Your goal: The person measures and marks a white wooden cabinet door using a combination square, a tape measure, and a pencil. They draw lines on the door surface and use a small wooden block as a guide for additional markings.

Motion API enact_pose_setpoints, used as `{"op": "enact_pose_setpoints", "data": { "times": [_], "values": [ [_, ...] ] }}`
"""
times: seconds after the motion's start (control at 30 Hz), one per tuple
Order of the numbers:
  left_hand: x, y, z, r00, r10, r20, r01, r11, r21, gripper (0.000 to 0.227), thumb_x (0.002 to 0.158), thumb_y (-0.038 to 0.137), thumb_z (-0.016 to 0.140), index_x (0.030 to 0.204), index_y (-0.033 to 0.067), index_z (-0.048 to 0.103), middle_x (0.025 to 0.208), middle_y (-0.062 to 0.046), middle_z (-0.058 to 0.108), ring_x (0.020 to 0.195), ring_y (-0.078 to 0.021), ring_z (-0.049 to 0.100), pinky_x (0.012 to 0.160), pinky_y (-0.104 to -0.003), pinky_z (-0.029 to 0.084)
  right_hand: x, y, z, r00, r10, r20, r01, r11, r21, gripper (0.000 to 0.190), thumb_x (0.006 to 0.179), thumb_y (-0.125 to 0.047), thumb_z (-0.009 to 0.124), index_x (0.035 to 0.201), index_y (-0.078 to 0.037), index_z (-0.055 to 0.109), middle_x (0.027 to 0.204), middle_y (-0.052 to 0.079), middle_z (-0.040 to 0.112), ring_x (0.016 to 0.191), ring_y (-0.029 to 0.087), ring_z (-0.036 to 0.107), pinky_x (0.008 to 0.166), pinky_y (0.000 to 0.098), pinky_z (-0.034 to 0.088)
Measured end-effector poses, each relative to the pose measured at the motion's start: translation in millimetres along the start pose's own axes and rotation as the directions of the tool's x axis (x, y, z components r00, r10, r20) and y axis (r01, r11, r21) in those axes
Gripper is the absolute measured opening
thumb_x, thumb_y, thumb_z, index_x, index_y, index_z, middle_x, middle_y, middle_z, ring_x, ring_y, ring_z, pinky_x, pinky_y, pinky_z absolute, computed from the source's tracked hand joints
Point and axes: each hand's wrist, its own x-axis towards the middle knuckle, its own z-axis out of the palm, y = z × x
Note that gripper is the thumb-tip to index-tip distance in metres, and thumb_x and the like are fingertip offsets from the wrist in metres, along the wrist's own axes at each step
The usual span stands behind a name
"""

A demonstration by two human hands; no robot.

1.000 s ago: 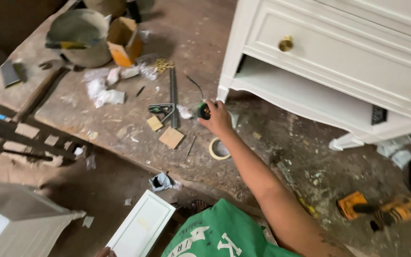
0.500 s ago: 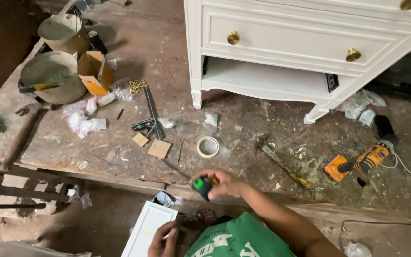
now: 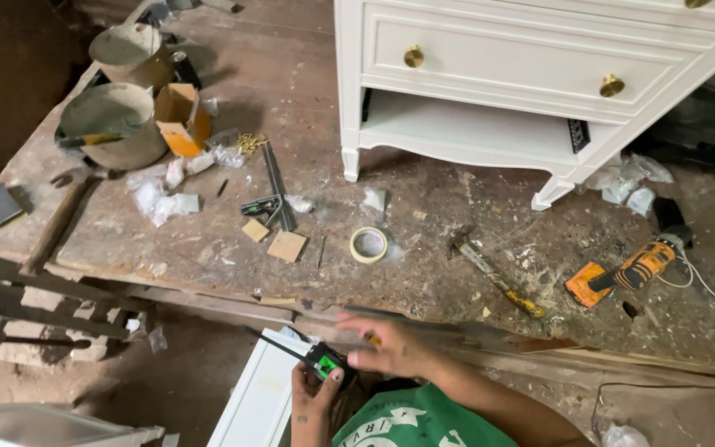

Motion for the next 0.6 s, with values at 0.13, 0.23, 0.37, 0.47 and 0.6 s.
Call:
{"op": "enact_pose_setpoints", "data": {
  "times": [0.13,0.23,0.37,0.47,0.6],
  "values": [
    [-14.1,12.0,2.1,0.999,0.035,-0.027,-0.032,0.993,0.112,0.051,0.08,-0.003,0.074,0.124,-0.0014,0.047,0.115,-0.03,0.069,0.102,-0.0367,0.065,0.092,-0.049,0.055,0.7,13.2,4.3,0.982,0.184,-0.032,-0.184,0.983,0.023,0.063,0.087,-0.056,0.063,0.137,-0.017,0.064,0.133,0.012,0.069,0.123,0.026,0.067,0.104,0.043,0.051],
    [-20.5,12.2,-0.3,0.996,0.048,0.072,-0.065,0.961,0.269,0.064,0.078,-0.002,0.08,0.133,0.003,0.047,0.126,-0.022,0.07,0.107,-0.0271,0.07,0.092,-0.037,0.057,-1.1,15.5,24.4,0.983,0.147,0.114,-0.143,0.989,-0.04,0.079,0.089,-0.067,0.052,0.149,-0.016,0.051,0.143,0.014,0.061,0.119,0.026,0.064,0.092,0.0346,0.054],
    [-37.7,14.5,-8.0,0.956,0.053,0.288,-0.218,0.786,0.579,0.072,0.081,0.022,0.081,0.145,0.0148,0.049,0.139,-0.01,0.063,0.124,-0.0177,0.064,0.099,-0.031,0.056,-5.7,12.9,47.1,0.932,0.361,0.045,-0.362,0.932,0.026,0.061,0.089,-0.045,0.068,0.141,-0.015,0.061,0.119,0.001,0.07,0.106,0.013,0.067,0.089,0.0236,0.051],
    [-42.1,9.1,-25.7,0.935,0.088,0.344,-0.295,0.73,0.616,0.072,0.083,0.025,0.08,0.149,0.0174,0.051,0.146,-0.005,0.056,0.127,-0.0169,0.058,0.101,-0.03,0.049,-8.9,16.7,48.9,0.916,0.397,0.047,-0.396,0.918,-0.033,0.063,0.091,-0.048,0.061,0.145,-0.016,0.059,0.138,0.002,0.072,0.125,0.015,0.067,0.104,0.0261,0.05],
    [-56.0,16.0,-32.1,0.929,0.011,0.369,-0.279,0.676,0.682,0.068,0.087,0.039,0.072,0.148,0.0184,0.05,0.155,-0.006,0.037,0.143,-0.0223,0.042,0.107,-0.041,0.049,-15.0,-21.5,59.9,0.817,0.575,-0.034,-0.572,0.802,-0.169,0.068,0.087,-0.059,0.056,0.144,-0.023,0.062,0.146,-0.003,0.067,0.134,0.015,0.062,0.105,0.0286,0.05]
  ]
}}
